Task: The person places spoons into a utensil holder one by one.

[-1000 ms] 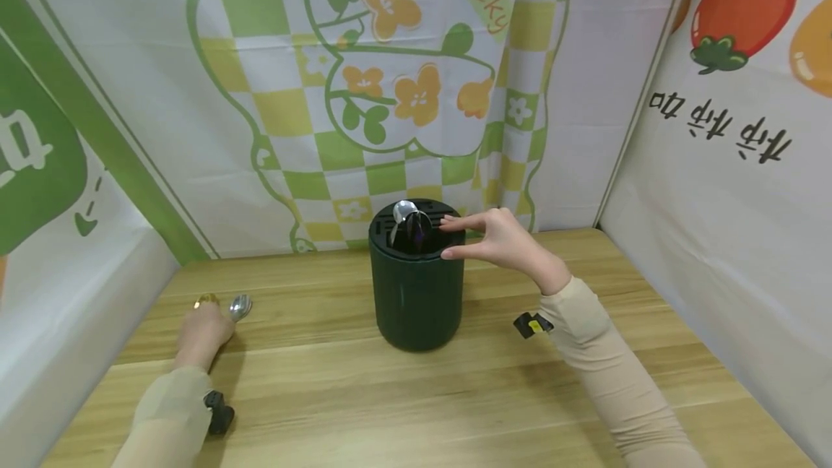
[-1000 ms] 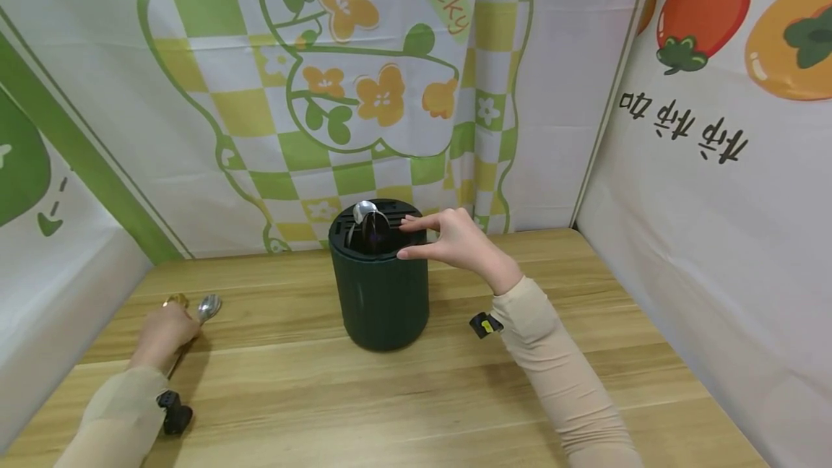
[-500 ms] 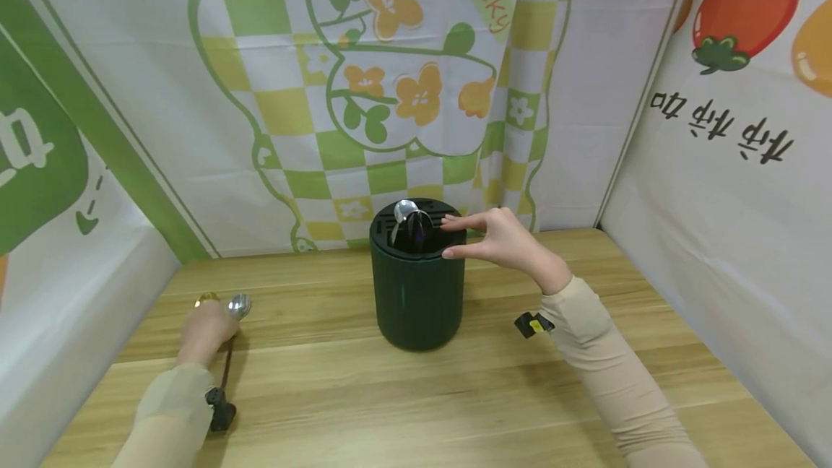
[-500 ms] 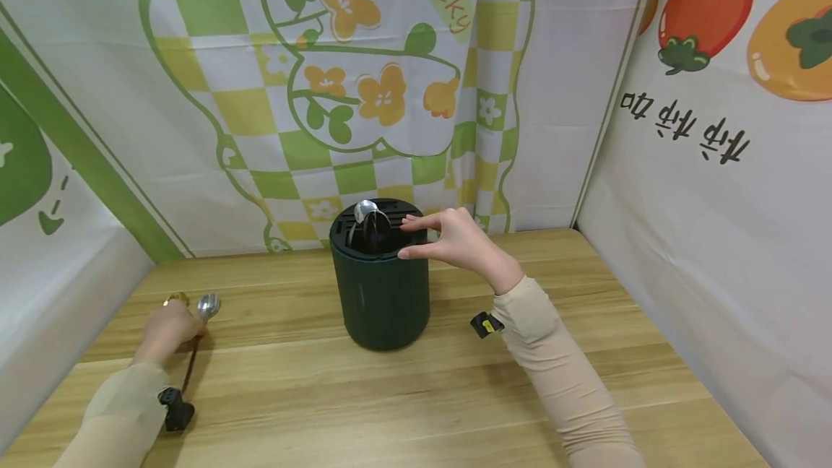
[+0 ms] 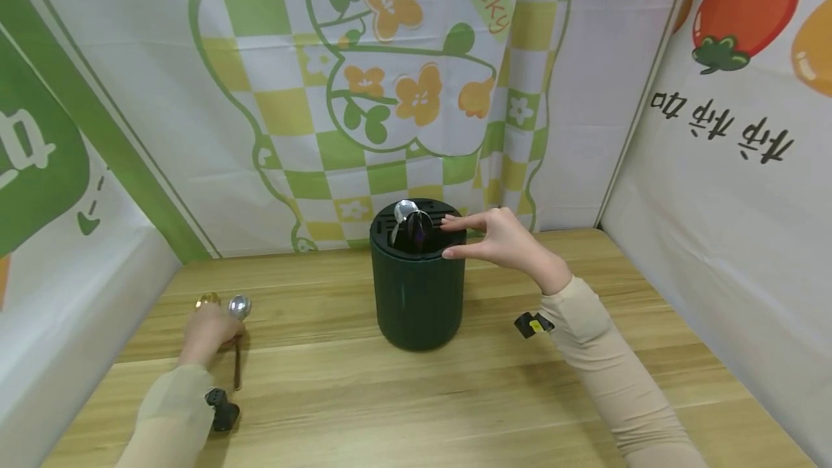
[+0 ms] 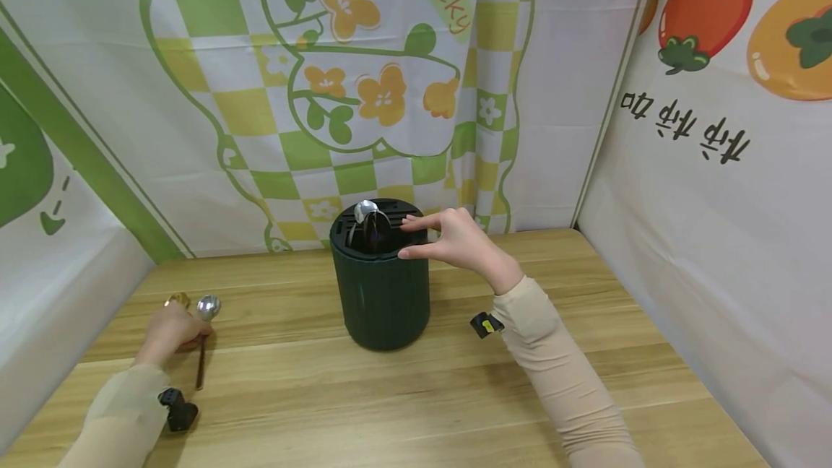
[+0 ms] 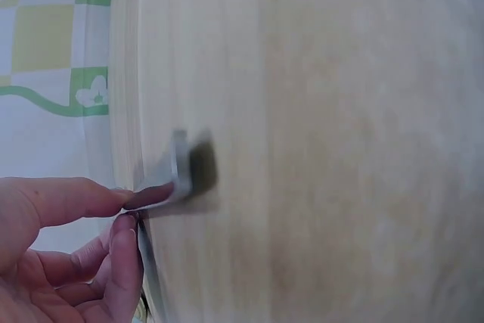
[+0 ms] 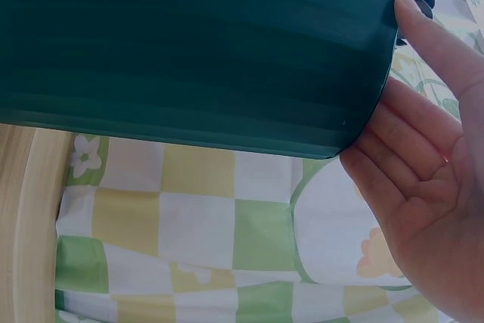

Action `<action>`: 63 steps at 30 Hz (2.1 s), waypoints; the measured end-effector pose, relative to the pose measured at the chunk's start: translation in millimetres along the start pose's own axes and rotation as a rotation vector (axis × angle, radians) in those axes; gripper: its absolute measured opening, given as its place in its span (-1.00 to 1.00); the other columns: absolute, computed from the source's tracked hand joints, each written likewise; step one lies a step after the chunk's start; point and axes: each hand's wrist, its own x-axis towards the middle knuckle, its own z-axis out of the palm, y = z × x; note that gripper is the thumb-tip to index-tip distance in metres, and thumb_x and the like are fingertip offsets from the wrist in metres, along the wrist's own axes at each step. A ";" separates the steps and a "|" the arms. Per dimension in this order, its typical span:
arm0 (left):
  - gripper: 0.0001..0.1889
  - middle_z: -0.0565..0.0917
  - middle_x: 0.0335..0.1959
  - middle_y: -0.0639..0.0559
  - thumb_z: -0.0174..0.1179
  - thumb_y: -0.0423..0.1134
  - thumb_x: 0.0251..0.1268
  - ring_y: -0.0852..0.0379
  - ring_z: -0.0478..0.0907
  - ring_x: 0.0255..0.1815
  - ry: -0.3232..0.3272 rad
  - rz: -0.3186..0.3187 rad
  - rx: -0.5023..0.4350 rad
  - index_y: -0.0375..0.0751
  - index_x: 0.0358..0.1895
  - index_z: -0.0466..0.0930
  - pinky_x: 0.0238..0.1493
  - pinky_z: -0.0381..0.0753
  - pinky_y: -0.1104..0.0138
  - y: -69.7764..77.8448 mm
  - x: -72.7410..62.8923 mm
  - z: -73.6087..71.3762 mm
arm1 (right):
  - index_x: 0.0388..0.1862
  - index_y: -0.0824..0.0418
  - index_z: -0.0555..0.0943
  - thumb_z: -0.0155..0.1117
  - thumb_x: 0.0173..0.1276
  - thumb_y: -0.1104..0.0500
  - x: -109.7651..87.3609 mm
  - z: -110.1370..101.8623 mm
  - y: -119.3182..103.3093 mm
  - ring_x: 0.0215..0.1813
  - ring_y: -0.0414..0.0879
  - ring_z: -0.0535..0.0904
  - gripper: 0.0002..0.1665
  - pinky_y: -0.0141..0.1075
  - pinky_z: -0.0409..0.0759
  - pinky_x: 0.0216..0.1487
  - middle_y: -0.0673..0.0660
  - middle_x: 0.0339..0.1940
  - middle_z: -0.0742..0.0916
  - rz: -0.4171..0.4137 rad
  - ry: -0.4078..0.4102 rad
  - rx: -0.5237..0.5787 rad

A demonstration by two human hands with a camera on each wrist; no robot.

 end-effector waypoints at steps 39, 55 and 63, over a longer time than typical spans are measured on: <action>-0.83 0.61 -0.71 -0.01 0.16 -0.38 0.07 0.21 0.58 -0.69 -0.097 -0.006 -0.321 -0.51 -0.41 0.56 -0.56 0.64 0.34 12.3 -6.6 4.5 | 0.06 -0.11 0.65 0.39 0.07 -0.26 -0.3 -0.4 -0.6 -0.73 -0.11 0.39 -0.43 -0.28 0.45 -0.21 -0.07 0.17 0.64 0.003 0.002 0.004; -0.84 0.63 -0.64 -0.02 0.10 -0.35 0.11 0.13 0.62 -0.60 -0.077 0.088 -0.282 -0.38 -0.49 0.61 -0.46 0.66 0.28 40.9 -14.3 -1.0 | 0.07 -0.11 0.65 0.38 0.07 -0.27 -0.9 -0.4 -0.2 -0.74 -0.09 0.38 -0.42 -0.27 0.45 -0.14 -0.07 0.17 0.64 0.017 -0.006 0.003; -0.80 0.70 -0.48 -0.17 0.17 -0.38 0.17 0.06 0.70 -0.55 -0.044 0.127 -0.353 -0.53 -0.28 0.61 -0.39 0.71 0.25 64.4 -16.2 -4.1 | 0.06 -0.10 0.65 0.39 0.07 -0.26 -0.7 0.1 0.1 -0.76 -0.31 -0.13 -0.43 -0.32 0.31 -0.52 -0.05 0.16 0.64 -0.002 0.002 -0.009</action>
